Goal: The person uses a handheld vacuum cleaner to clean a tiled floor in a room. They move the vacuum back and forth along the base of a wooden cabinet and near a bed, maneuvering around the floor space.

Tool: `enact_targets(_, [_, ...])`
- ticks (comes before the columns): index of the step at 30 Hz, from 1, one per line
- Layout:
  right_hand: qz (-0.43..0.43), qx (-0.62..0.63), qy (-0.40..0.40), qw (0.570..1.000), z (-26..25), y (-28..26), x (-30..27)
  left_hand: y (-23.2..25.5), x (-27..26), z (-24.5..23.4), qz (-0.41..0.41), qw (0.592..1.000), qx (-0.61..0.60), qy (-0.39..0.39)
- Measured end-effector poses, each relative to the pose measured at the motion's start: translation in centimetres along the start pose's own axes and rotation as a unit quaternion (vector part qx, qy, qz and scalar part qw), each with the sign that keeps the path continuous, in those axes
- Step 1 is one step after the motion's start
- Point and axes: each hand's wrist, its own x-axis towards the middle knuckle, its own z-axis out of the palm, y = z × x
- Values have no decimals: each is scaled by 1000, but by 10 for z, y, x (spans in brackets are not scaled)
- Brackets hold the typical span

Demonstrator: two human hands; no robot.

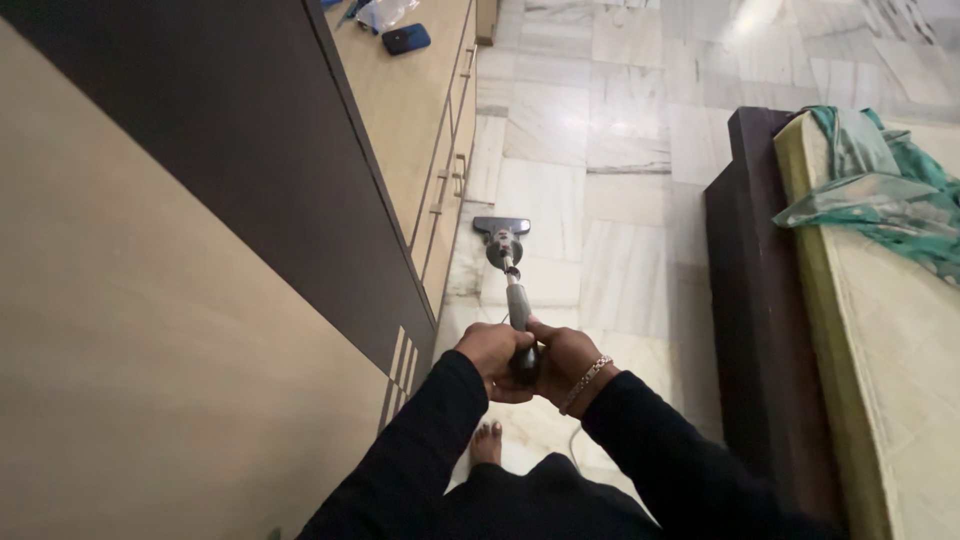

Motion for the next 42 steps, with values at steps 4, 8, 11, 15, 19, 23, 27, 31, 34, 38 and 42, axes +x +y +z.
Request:
enact_targets(4, [3,21,-17,1000,2,-5,17,18,8,-11,-4,1000,-5,10])
enact_targets(8, [-3,51,-73,996,5,-11,30,35,15,-17,7,999,22,30])
enact_targets(11, [5,58,-52,997,17,-22,34,48,17,-21,18,998,28,50])
enact_targets(15, [10,78,-72,994,20,-27,50,62,18,-27,19,996,24,79])
enact_targets(19, [5,151,-99,984,19,-30,61,69,25,-32,16,995,47,86])
enact_targets(23, [35,135,-61,988,24,-44,56,70,32,-34,13,996,42,81])
enact_targets(27, [55,96,-3,994,10,-54,63,86,37,-29,-9,996,49,69])
enact_targets(31, [45,102,-42,993,-20,-61,92,91,48,-27,-36,996,52,60])
enact_targets(34, [55,85,-41,994,-30,-77,107,104,64,-26,-23,993,99,54])
enact_targets(38, [82,70,-38,993,-34,-92,123,109,83,-25,1,980,199,19])
enact_targets(42, [80,55,-26,995,-32,-115,129,119,113,-23,-26,987,153,39])
